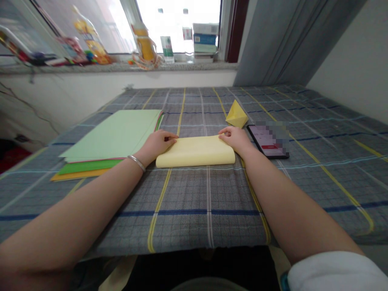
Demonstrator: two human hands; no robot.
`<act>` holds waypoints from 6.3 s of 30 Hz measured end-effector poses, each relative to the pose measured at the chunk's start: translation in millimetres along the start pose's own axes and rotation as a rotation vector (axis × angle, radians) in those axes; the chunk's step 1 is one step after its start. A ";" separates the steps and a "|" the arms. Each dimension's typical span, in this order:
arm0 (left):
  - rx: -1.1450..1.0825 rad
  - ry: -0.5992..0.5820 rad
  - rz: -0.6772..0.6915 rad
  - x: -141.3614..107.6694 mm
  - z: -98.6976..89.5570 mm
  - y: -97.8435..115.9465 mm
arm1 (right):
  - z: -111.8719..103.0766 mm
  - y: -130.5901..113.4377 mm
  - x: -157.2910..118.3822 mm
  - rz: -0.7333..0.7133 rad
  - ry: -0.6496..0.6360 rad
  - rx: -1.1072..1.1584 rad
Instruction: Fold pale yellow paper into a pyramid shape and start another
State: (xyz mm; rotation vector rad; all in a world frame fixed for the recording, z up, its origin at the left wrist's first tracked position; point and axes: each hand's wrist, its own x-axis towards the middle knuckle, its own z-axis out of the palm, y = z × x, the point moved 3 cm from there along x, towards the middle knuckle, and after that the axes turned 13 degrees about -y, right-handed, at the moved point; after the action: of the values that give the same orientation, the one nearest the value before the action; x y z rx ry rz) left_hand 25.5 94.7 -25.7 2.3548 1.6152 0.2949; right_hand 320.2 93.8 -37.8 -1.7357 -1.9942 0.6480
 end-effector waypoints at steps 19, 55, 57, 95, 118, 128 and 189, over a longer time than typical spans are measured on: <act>0.374 -0.007 0.245 -17.4 4.0 36.4 | 1.0 1.5 1.2 -0.009 0.009 0.002; 0.345 -0.230 0.394 -31.7 29.4 58.4 | 0.5 -1.0 -2.1 -0.008 0.020 -0.011; 0.342 -0.255 0.400 -32.9 29.4 59.1 | 0.7 -0.8 -2.2 -0.006 0.012 -0.001; 0.385 -0.214 0.450 -37.1 25.7 65.1 | -3.8 -81.9 -61.2 -0.388 -0.513 -0.517; 0.443 -0.269 0.318 -49.8 18.8 69.3 | 24.5 -83.5 -52.6 -0.409 -0.383 -0.596; 0.415 -0.342 0.311 -47.6 18.6 64.3 | 27.9 -60.9 -46.9 -0.338 -0.419 -0.495; 0.380 -0.588 0.251 -50.5 -18.9 15.3 | -13.8 -12.6 -50.9 -0.021 -0.636 -0.500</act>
State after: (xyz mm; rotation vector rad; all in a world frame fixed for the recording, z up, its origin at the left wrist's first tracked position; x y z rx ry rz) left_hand 15.0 44.4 -3.6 2.5677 1.1671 -0.6583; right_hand 325.1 42.9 -19.6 -1.9393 -2.7993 0.8212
